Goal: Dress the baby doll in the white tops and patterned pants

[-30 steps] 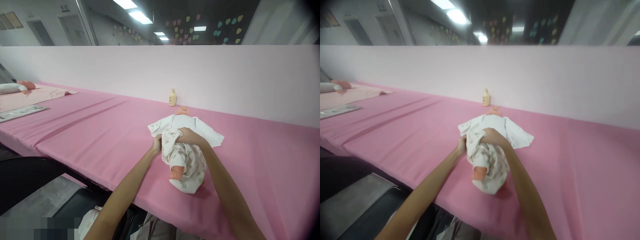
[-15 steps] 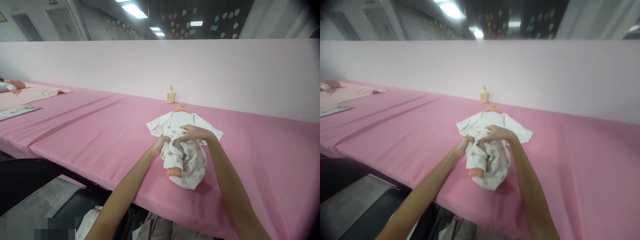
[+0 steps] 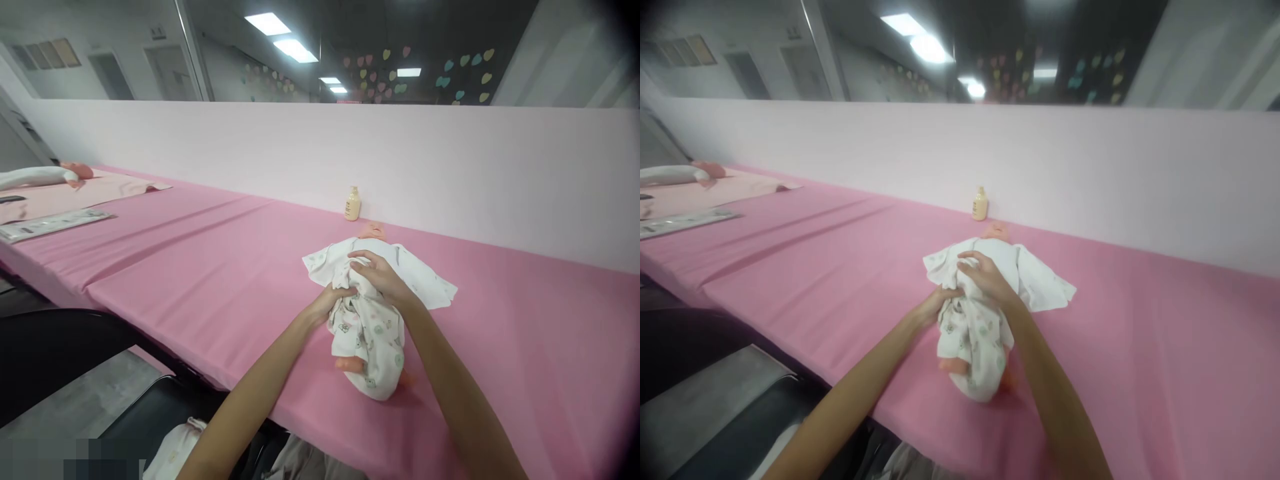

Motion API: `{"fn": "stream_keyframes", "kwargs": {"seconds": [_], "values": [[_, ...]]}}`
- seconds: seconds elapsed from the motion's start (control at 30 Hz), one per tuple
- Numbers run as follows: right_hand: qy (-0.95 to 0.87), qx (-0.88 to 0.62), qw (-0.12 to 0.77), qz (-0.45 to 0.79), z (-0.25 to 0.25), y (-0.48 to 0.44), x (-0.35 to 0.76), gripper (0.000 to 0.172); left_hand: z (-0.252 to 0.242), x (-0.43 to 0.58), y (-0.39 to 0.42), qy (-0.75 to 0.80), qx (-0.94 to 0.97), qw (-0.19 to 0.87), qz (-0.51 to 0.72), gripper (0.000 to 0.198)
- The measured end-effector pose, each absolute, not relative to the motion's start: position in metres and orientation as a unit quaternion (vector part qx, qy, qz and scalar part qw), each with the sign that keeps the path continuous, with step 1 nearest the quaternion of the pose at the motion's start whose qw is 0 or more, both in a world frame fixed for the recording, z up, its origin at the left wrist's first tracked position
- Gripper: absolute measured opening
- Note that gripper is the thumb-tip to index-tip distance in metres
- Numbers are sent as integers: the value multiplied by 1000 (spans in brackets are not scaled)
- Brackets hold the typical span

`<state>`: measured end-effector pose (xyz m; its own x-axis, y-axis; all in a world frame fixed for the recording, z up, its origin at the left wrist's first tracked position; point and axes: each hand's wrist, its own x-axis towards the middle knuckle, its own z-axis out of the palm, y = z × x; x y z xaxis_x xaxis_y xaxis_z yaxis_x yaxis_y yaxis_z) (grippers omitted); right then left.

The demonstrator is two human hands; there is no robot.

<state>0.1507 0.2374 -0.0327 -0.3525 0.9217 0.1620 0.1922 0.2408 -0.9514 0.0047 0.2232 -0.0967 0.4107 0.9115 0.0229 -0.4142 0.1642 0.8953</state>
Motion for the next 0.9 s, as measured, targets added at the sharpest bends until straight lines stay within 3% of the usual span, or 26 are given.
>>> {"fn": "stream_keyframes", "kwargs": {"seconds": [0.1,0.2,0.27,0.43,0.53,0.6,0.73,0.9], "values": [[-704,-455,315,445,-30,244,172,46,-105,3,232,255,357,764,473,32],[-749,-412,147,498,-30,249,195,35,-110,6,236,255,332,787,453,29],[-745,-391,109,529,-32,250,203,31,-110,9,234,282,348,778,441,30],[-641,-384,317,585,-54,259,199,39,-106,12,226,323,450,699,454,40],[-569,-376,374,628,-74,267,184,35,-105,10,222,319,510,671,433,54],[-542,-375,389,644,-85,269,175,33,-107,9,222,320,505,680,423,60],[-534,-354,403,654,-89,259,170,35,-115,9,226,288,402,752,437,41],[-607,-371,291,639,-89,236,189,47,-122,15,234,276,344,773,456,31]]}}
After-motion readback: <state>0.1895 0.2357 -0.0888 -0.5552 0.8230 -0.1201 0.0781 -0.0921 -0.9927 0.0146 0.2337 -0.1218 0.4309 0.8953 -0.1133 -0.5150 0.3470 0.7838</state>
